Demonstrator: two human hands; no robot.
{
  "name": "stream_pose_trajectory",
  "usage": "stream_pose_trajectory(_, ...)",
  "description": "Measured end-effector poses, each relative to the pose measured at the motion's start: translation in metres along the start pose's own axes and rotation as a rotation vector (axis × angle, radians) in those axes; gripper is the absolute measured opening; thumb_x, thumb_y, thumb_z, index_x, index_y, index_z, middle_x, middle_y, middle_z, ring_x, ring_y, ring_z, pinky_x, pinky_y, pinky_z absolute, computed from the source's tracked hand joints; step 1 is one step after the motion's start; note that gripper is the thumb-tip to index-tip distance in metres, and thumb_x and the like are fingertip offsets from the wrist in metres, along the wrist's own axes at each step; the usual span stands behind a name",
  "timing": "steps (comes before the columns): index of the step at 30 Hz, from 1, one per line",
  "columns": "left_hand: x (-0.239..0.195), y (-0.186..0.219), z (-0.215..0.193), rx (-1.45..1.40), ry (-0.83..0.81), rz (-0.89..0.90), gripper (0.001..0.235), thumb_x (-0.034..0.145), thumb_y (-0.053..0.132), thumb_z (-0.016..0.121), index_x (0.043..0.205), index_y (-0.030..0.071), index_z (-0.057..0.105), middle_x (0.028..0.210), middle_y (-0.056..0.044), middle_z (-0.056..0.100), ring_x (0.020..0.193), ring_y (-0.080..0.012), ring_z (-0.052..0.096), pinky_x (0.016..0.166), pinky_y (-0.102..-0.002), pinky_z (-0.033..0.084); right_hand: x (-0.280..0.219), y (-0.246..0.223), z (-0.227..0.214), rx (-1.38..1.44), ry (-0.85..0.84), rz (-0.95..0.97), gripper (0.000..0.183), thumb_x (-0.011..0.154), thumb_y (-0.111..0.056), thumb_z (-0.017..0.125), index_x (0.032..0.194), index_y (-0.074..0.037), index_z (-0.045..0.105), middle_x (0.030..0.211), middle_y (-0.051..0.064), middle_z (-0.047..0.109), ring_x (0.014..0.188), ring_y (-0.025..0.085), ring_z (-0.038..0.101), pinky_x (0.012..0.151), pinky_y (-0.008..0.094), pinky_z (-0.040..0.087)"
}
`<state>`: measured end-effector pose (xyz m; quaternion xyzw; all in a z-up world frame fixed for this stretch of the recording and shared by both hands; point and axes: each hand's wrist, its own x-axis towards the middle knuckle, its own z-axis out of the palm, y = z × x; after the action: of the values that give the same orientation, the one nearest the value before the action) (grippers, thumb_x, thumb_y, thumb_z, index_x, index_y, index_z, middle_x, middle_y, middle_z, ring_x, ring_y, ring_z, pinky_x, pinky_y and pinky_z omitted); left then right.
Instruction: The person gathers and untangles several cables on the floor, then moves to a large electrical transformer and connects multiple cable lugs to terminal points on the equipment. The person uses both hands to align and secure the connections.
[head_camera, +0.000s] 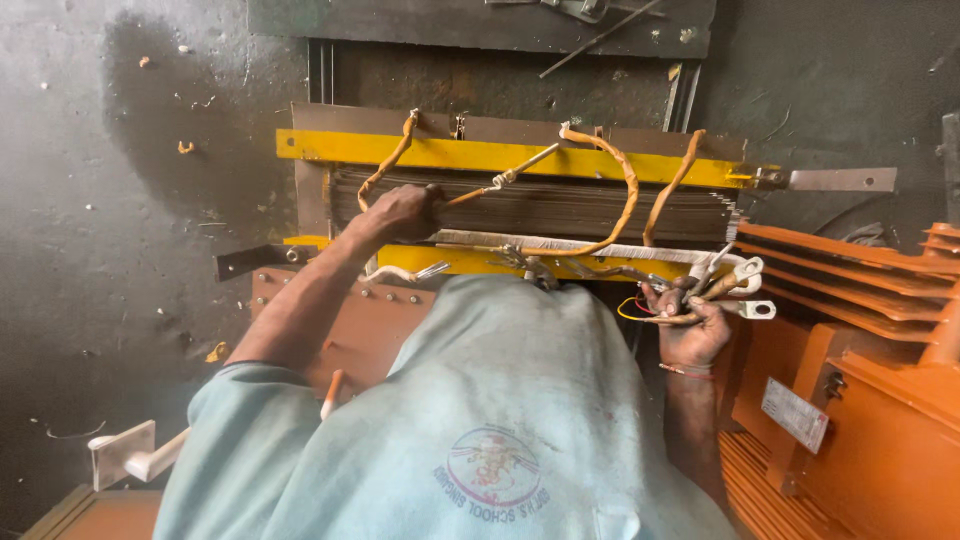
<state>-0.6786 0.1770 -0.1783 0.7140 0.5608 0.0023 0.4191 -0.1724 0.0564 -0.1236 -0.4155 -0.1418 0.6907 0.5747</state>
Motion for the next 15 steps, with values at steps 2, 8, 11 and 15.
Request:
stream_pose_trajectory(2,0.012,-0.005,-0.016,-0.024,0.119,0.107,0.027,0.095,0.033,0.069,0.093,0.007,0.074,0.081,-0.019,0.073,0.07,-0.0359,0.068,0.066,-0.049,0.055,-0.003,0.008,0.005,-0.058,0.08,-0.004,0.039,0.091,-0.024,0.053,0.118,0.003,0.061,0.075,0.009,0.056,0.077,0.022,0.057,0.115,0.057,0.045)
stream_pose_trajectory(8,0.1,0.011,-0.074,-1.089,0.326,-0.201,0.028,0.1,0.032,0.067,0.094,0.007,0.056,0.068,0.0,0.056,0.054,-0.0092,0.05,0.046,-0.03,0.044,-0.008,0.034,0.012,-0.08,0.189,0.025,0.039,0.091,-0.024,0.053,0.118,0.003,0.06,0.072,0.009,0.056,0.073,0.021,0.057,0.111,0.055,0.047)
stream_pose_trajectory(11,0.153,0.018,-0.071,-1.737,0.316,-0.107,0.026,0.099,0.026,0.066,0.087,0.008,0.052,0.064,0.0,0.051,0.051,-0.0113,0.046,0.046,-0.03,0.041,-0.012,0.037,0.012,-0.116,0.258,0.035,0.038,0.09,-0.021,0.052,0.119,0.003,0.059,0.078,0.008,0.059,0.074,0.021,0.056,0.111,0.055,0.046)
stream_pose_trajectory(15,0.219,0.014,-0.04,-2.15,0.465,-0.089,0.016,0.095,0.017,0.061,0.091,0.004,0.055,0.071,-0.005,0.063,0.056,-0.0132,0.052,0.052,-0.031,0.044,-0.023,0.036,0.013,-0.097,0.223,0.016,0.039,0.091,-0.022,0.051,0.12,0.003,0.059,0.072,0.009,0.056,0.074,0.022,0.058,0.111,0.053,0.045)
